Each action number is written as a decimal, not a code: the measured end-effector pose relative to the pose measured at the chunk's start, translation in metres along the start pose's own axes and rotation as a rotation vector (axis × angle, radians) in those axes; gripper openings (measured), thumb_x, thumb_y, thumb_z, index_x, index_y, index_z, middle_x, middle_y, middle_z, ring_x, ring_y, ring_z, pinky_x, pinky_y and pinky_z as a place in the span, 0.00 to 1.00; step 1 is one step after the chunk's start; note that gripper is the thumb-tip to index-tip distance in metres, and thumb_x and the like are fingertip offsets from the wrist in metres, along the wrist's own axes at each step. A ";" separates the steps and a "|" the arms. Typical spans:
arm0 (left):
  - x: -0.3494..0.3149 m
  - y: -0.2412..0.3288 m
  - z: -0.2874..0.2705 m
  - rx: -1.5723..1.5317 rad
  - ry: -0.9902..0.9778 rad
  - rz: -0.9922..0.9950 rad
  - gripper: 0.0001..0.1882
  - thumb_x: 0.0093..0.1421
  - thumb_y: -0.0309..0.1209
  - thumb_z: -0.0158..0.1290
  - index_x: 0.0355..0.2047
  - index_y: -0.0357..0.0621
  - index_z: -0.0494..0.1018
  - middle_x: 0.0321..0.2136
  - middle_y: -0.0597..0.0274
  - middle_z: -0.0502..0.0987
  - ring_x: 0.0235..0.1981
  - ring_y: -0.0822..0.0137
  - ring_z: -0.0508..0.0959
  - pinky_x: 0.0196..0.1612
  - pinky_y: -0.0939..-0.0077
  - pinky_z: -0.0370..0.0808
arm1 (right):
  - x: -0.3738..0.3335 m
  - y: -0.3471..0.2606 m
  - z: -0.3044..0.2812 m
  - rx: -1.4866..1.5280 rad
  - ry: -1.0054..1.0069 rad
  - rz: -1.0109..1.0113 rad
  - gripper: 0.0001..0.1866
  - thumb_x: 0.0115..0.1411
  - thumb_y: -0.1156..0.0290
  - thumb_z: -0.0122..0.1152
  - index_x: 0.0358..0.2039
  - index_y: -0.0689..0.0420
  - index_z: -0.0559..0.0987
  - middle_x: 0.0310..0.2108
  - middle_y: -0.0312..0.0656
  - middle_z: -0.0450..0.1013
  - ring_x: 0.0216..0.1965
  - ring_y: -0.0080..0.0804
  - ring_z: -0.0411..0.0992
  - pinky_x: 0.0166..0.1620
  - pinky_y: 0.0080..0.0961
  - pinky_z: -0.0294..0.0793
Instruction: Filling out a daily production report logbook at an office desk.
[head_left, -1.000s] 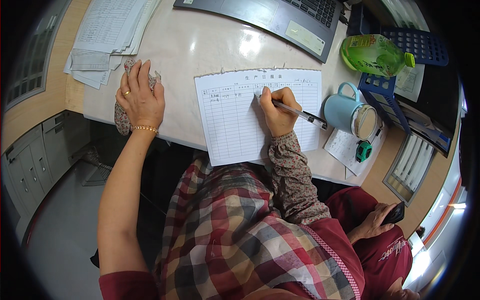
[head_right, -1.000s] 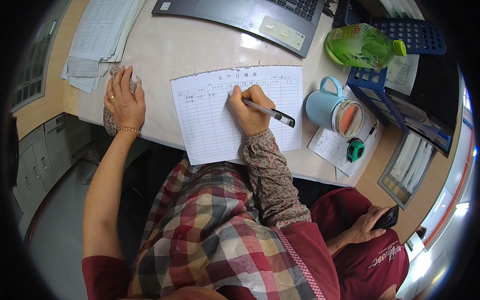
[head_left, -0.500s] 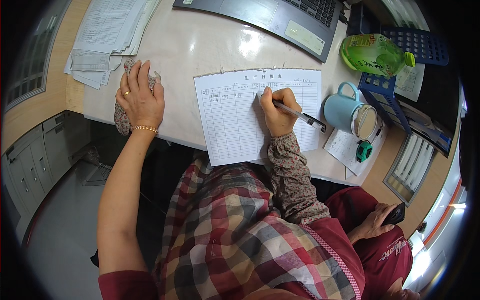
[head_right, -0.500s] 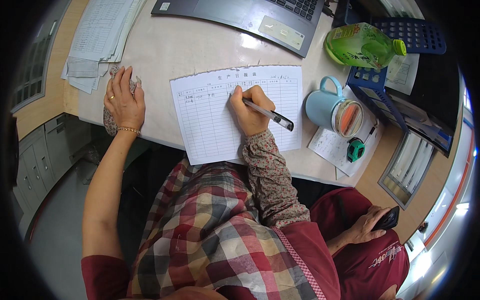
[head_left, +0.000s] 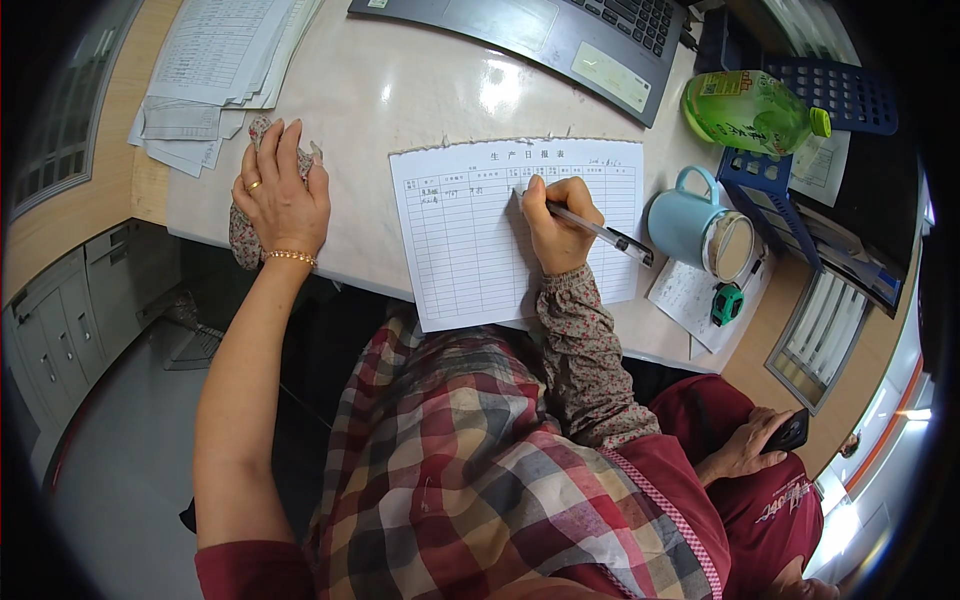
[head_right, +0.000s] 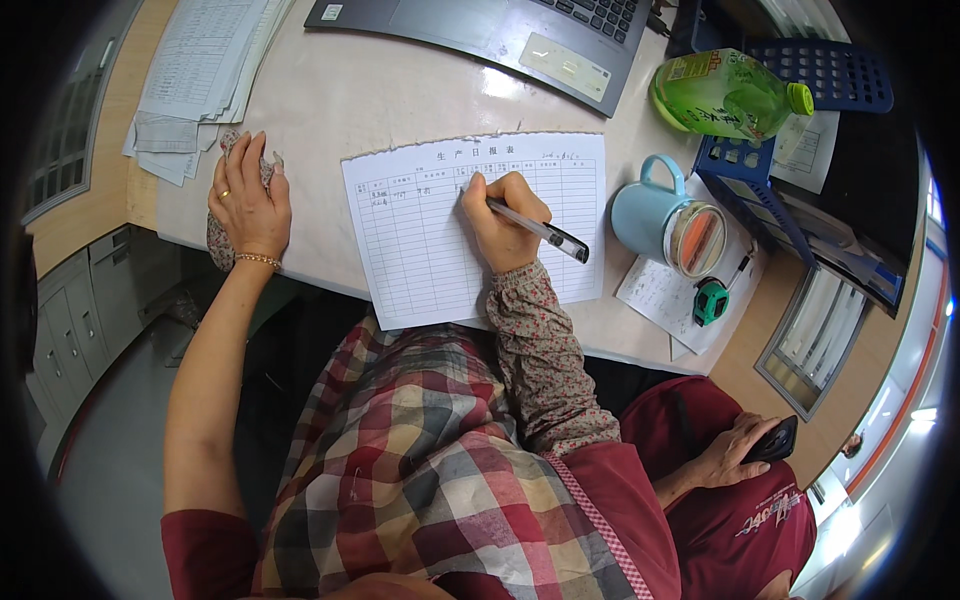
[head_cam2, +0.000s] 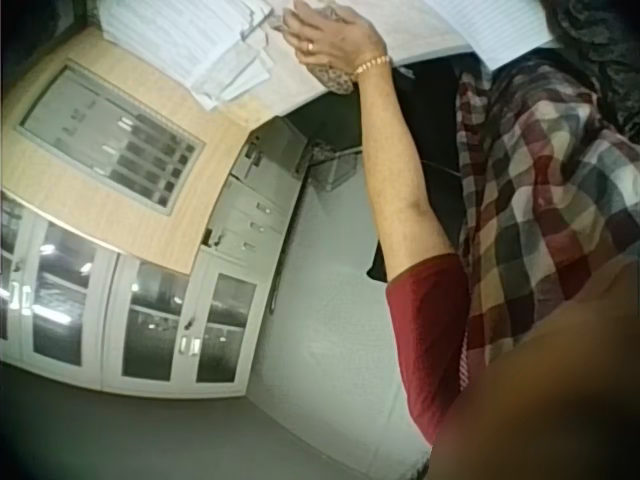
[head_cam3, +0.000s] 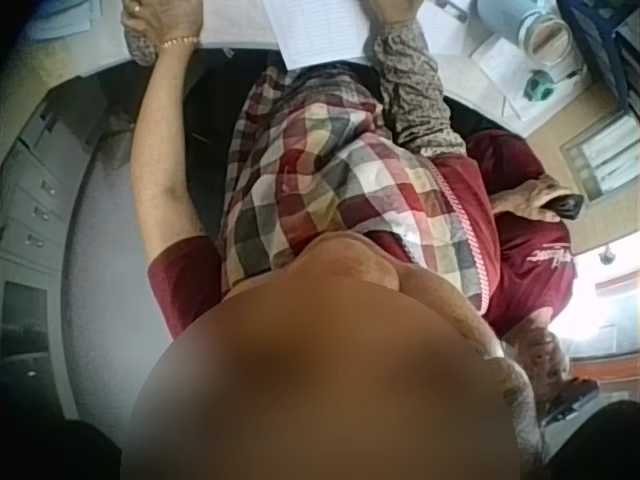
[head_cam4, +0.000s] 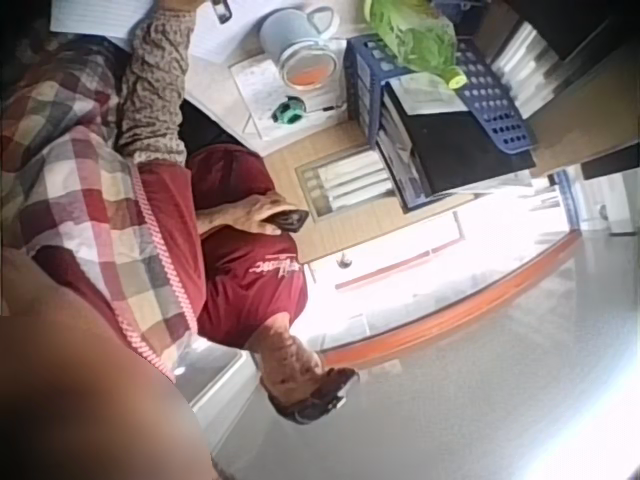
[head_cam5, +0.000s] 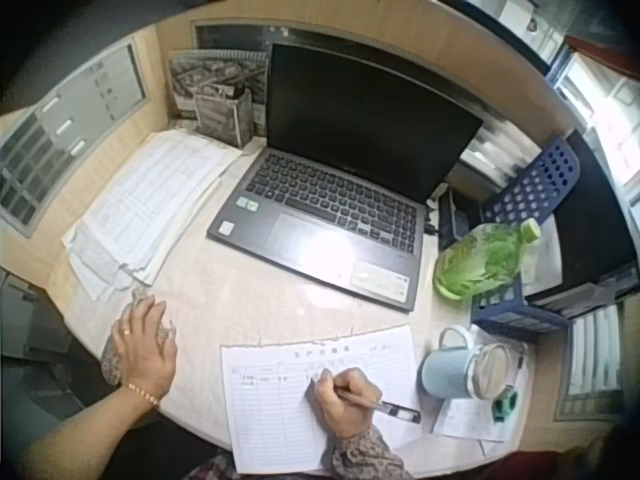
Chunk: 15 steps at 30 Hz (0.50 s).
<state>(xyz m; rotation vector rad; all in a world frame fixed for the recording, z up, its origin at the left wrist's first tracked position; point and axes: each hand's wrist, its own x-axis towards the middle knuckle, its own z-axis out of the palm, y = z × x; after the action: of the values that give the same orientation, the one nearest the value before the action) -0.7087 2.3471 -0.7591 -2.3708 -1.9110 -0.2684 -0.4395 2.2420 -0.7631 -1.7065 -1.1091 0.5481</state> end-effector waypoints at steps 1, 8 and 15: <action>0.000 0.000 0.000 0.003 0.005 0.007 0.28 0.55 0.38 0.48 0.57 0.57 0.61 0.58 0.68 0.60 0.59 0.55 0.57 0.59 0.56 0.49 | 0.000 0.002 0.001 0.018 0.010 0.003 0.15 0.54 0.75 0.62 0.16 0.59 0.66 0.13 0.33 0.66 0.16 0.15 0.63 0.20 0.14 0.62; 0.002 0.000 0.000 0.000 0.003 0.013 0.28 0.55 0.38 0.48 0.57 0.56 0.60 0.58 0.68 0.60 0.59 0.55 0.56 0.58 0.56 0.49 | 0.002 0.000 0.000 -0.036 0.038 -0.069 0.15 0.54 0.74 0.62 0.17 0.58 0.65 0.12 0.32 0.64 0.15 0.15 0.59 0.20 0.15 0.58; 0.002 0.004 -0.004 -0.004 0.004 0.014 0.28 0.54 0.38 0.48 0.58 0.56 0.60 0.58 0.67 0.60 0.59 0.56 0.56 0.59 0.56 0.49 | 0.002 -0.002 -0.004 0.030 0.045 -0.027 0.15 0.55 0.75 0.61 0.17 0.58 0.64 0.12 0.32 0.62 0.15 0.15 0.56 0.19 0.16 0.56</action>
<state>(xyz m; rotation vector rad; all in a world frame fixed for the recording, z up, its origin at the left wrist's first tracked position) -0.7052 2.3472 -0.7544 -2.3839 -1.8933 -0.2759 -0.4366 2.2420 -0.7592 -1.6679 -1.0845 0.5048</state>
